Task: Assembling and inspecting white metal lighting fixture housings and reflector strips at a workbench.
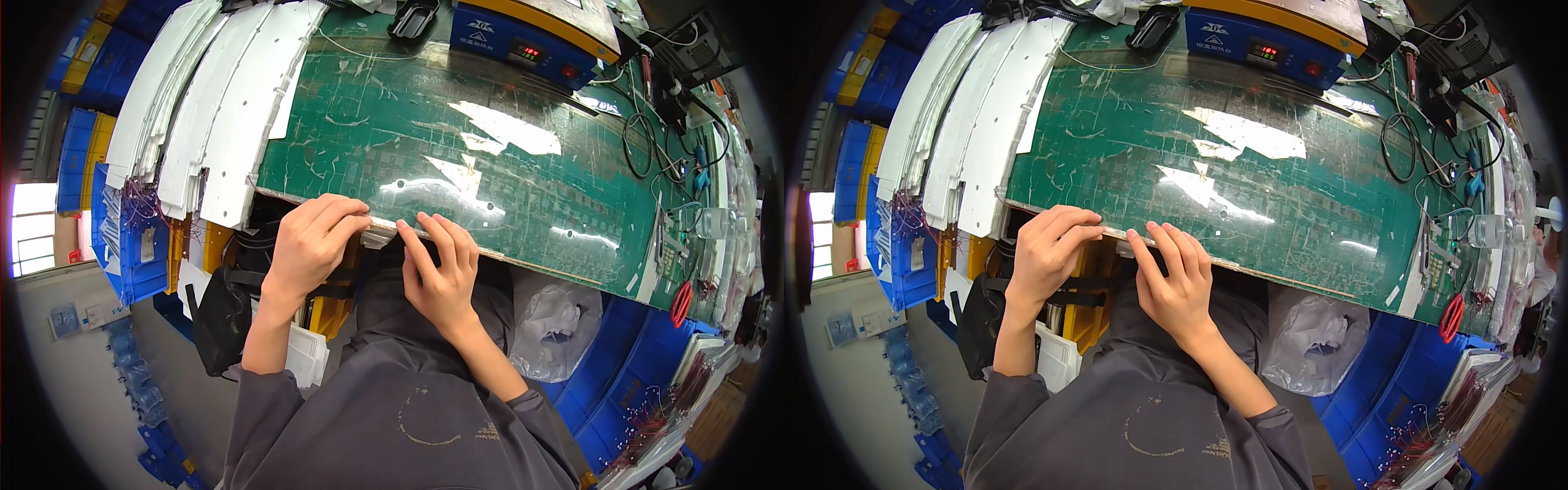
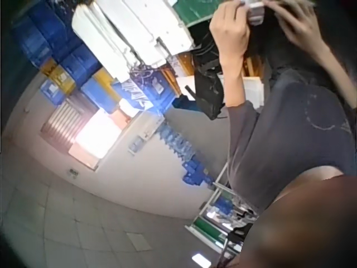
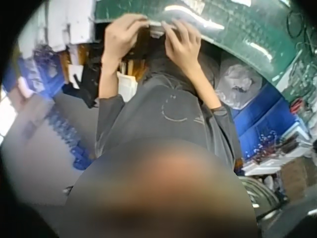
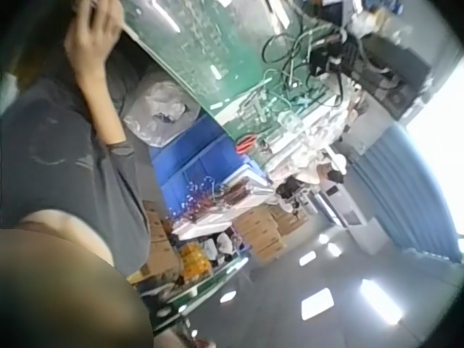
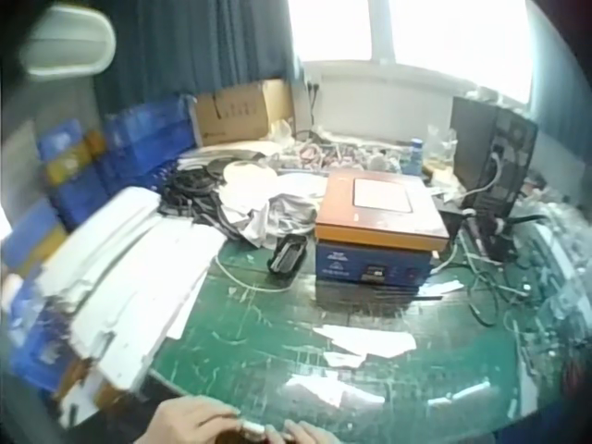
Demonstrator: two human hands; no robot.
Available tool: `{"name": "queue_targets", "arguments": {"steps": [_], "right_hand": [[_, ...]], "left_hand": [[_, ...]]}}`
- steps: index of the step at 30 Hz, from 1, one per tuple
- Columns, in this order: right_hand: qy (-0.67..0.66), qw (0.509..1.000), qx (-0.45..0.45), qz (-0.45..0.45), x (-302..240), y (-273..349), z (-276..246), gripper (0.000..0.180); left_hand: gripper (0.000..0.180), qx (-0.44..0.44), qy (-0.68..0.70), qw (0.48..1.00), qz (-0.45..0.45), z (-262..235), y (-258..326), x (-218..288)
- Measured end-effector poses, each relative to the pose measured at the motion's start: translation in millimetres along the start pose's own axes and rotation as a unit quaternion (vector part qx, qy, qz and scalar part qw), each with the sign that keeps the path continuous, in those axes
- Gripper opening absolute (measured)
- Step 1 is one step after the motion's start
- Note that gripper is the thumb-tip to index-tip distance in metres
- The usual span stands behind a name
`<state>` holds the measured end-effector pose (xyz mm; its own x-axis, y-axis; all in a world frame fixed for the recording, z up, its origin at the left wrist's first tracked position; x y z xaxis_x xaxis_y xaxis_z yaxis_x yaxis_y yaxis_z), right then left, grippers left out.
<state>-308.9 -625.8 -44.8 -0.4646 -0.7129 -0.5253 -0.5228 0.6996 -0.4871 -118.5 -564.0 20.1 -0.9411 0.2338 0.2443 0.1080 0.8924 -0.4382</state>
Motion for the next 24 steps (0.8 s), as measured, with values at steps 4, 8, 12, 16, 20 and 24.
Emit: {"name": "queue_targets", "arguments": {"steps": [4, 8, 12, 16, 20, 24], "right_hand": [[0.006, 1.000, 0.005, 0.001, -1, 0, 1, 0.052], [-0.009, 1.000, 0.015, 0.010, -2, -2, 1, 0.053], [-0.015, 1.000, 0.014, 0.013, -1, -2, 1, 0.053], [-0.021, 1.000, 0.011, 0.017, -1, -2, 0, 0.053], [-0.031, 0.999, -0.006, 0.029, -4, -5, -6, 0.052], [-0.057, 0.996, -0.044, 0.055, -10, -12, -23, 0.049]], "left_hand": [[0.011, -0.018, -0.008, 1.000, -0.010, -1, -2, 1], [0.010, -0.007, -0.027, 1.000, -0.005, 0, -3, 4], [0.010, -0.001, -0.030, 1.000, -0.001, 2, 0, 3], [0.010, 0.001, -0.018, 1.000, -0.006, 0, 1, 3], [0.010, -0.011, -0.007, 1.000, -0.013, -3, -2, 4], [0.010, -0.046, -0.017, 0.999, -0.015, -4, -7, 5]]}}
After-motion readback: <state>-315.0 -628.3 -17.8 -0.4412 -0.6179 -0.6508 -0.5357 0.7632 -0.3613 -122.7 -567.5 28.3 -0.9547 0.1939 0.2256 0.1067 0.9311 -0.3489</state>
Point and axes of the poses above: each hand's wrist, its own y-axis away from the middle knuckle, its own z-axis out of the palm, x = y × z, the point moved 2 cm from there along -y, towards the middle knuckle, and after that the axes turned 6 degrees about z, right-handed, at the moved point
